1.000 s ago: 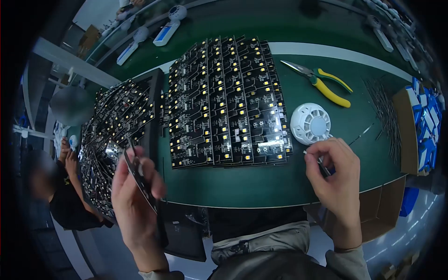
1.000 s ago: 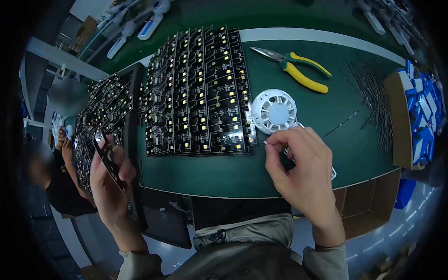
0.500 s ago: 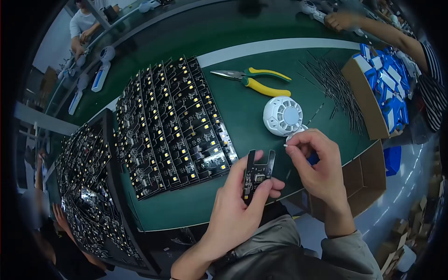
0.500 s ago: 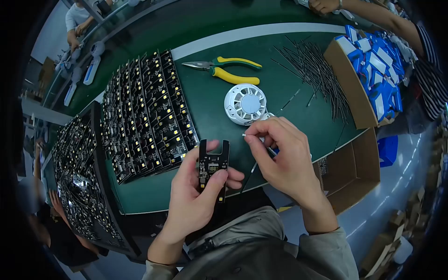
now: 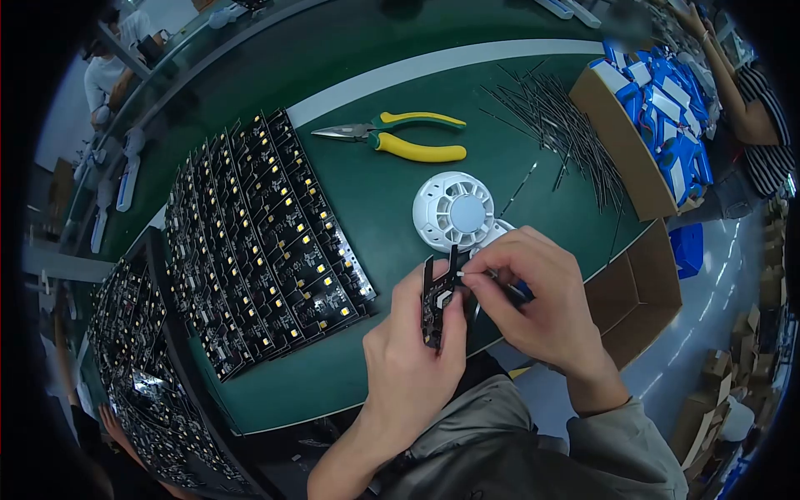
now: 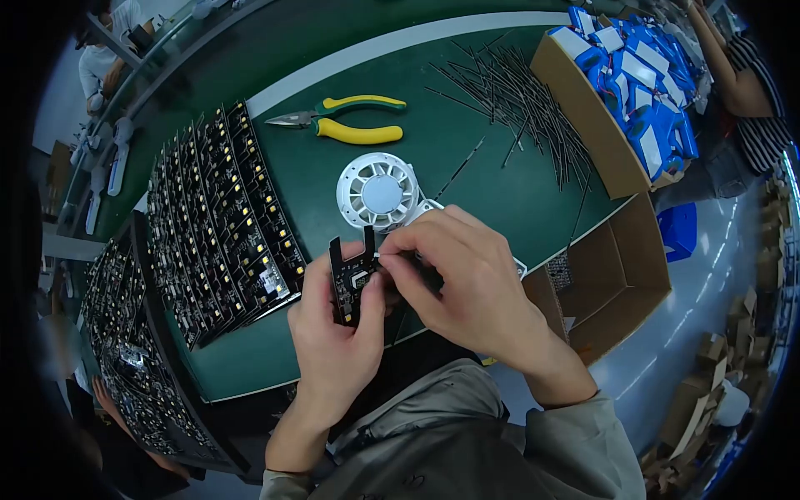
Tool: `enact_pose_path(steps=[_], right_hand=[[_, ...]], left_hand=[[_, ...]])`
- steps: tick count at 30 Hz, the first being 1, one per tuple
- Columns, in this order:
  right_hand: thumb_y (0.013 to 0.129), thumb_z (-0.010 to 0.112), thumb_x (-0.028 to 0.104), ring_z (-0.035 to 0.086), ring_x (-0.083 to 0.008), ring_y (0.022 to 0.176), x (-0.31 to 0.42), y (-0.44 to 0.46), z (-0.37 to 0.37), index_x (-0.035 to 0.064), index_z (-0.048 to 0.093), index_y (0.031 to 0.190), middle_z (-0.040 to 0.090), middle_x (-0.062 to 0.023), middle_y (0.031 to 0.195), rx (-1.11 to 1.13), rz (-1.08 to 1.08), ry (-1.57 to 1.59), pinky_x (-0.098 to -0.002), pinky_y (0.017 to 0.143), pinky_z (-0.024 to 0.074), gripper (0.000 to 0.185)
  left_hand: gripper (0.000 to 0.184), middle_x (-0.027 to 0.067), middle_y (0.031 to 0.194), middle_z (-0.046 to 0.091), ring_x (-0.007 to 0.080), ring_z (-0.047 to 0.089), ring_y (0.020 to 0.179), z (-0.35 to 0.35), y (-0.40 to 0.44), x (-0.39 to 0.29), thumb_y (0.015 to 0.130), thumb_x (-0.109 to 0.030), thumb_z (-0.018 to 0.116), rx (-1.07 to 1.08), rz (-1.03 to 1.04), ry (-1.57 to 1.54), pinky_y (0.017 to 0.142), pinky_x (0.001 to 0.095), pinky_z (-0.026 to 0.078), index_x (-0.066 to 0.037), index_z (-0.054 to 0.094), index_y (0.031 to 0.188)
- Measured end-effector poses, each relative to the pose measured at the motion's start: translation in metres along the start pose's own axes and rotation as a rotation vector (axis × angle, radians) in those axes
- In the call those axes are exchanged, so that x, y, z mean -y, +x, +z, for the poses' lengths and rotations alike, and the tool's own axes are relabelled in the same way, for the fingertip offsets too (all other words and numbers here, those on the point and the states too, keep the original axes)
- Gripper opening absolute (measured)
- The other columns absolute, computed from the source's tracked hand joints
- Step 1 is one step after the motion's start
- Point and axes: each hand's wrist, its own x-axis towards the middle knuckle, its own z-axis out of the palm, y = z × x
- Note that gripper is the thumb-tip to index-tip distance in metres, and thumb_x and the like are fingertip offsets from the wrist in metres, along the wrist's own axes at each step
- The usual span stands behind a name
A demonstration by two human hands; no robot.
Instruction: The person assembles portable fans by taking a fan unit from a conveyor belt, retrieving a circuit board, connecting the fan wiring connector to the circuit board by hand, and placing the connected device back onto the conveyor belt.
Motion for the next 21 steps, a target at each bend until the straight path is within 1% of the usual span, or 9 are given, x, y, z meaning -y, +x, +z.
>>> enact_pose_path(steps=[3,5,6,9,11,14,18,20,21], right_hand=[[0.079,0.073,-0.004,0.056,-0.0157,0.067,-0.001,0.000,-0.002,0.0030,0.067,0.090,0.067,-0.0062,0.082,0.012,-0.015,0.018,-0.0267,0.059,0.0443,0.014],[0.080,0.073,-0.004,0.056,-0.0150,0.067,-0.001,0.001,-0.003,0.0031,0.068,0.090,0.067,-0.0060,0.083,0.019,-0.010,0.039,-0.0265,0.059,0.0441,0.014],[0.080,0.074,-0.003,0.055,-0.0138,0.067,-0.001,0.002,-0.005,0.0031,0.068,0.090,0.067,-0.0056,0.082,0.021,0.033,0.058,-0.0260,0.059,0.0435,0.013],[0.080,0.074,-0.002,0.053,-0.0117,0.066,0.000,0.004,-0.006,0.0030,0.068,0.090,0.066,-0.0047,0.081,0.016,0.095,0.083,-0.0250,0.058,0.0422,0.012],[0.081,0.074,-0.002,0.052,-0.0108,0.065,0.000,0.005,-0.006,0.0028,0.068,0.090,0.065,-0.0043,0.080,0.011,0.110,0.086,-0.0245,0.058,0.0415,0.012],[0.081,0.074,-0.002,0.051,-0.0106,0.064,0.000,0.004,-0.004,0.0026,0.069,0.090,0.064,-0.0038,0.079,-0.001,0.118,0.103,-0.0244,0.058,0.0406,0.011],[0.081,0.074,-0.001,0.052,-0.0108,0.064,0.002,0.004,-0.004,0.0026,0.069,0.090,0.063,-0.0041,0.079,0.001,0.138,0.086,-0.0245,0.058,0.0407,0.011],[0.081,0.074,-0.001,0.052,-0.0110,0.065,0.001,0.003,-0.005,0.0027,0.069,0.090,0.064,-0.0042,0.079,0.003,0.138,0.080,-0.0245,0.058,0.0409,0.011],[0.081,0.074,0.000,0.052,-0.0112,0.065,0.000,0.003,-0.004,0.0028,0.069,0.090,0.064,-0.0043,0.079,0.000,0.128,0.074,-0.0246,0.058,0.0411,0.010]], left_hand=[[0.040,0.0103,0.094,0.072,0.0140,0.071,0.085,0.003,-0.001,0.001,0.091,0.003,0.065,-0.018,0.035,0.102,0.075,0.0270,0.056,0.003,0.052,0.129],[0.045,0.0115,0.105,0.067,0.0149,0.070,0.083,0.005,-0.002,0.009,0.089,0.004,0.067,-0.041,0.099,0.039,0.072,0.0249,0.055,0.002,0.052,0.131],[0.045,0.0115,0.105,0.067,0.0149,0.070,0.083,0.002,0.000,0.010,0.089,0.004,0.067,-0.037,0.098,0.043,0.072,0.0249,0.055,0.002,0.052,0.131],[0.057,0.0125,0.115,0.058,0.0141,0.067,0.078,-0.004,0.001,0.009,0.087,0.006,0.067,0.039,0.178,0.190,0.067,0.0235,0.055,0.001,0.044,0.138],[0.067,0.0124,0.117,0.051,0.0135,0.065,0.072,-0.002,0.001,-0.002,0.085,0.007,0.069,-0.002,-0.159,-0.400,0.062,0.0218,0.054,-0.001,0.035,0.142],[0.070,0.0108,0.111,0.053,0.0129,0.065,0.071,-0.008,0.002,-0.013,0.084,0.007,0.070,0.026,-0.283,-0.558,0.056,0.0191,0.052,-0.003,0.030,0.140],[0.056,0.0119,0.107,0.057,0.0154,0.066,0.070,-0.015,0.004,-0.008,0.089,-0.003,0.067,0.133,-0.343,-0.539,0.056,0.0208,0.051,-0.003,0.033,0.135],[0.049,0.0163,0.109,0.063,0.0182,0.067,0.072,-0.009,0.004,0.000,0.097,-0.015,0.057,0.167,-0.175,-0.639,0.058,0.0246,0.052,-0.001,0.033,0.138],[0.049,0.0163,0.109,0.063,0.0182,0.067,0.072,-0.009,0.004,0.002,0.097,-0.015,0.057,0.171,-0.173,-0.640,0.058,0.0246,0.052,-0.001,0.033,0.138]])
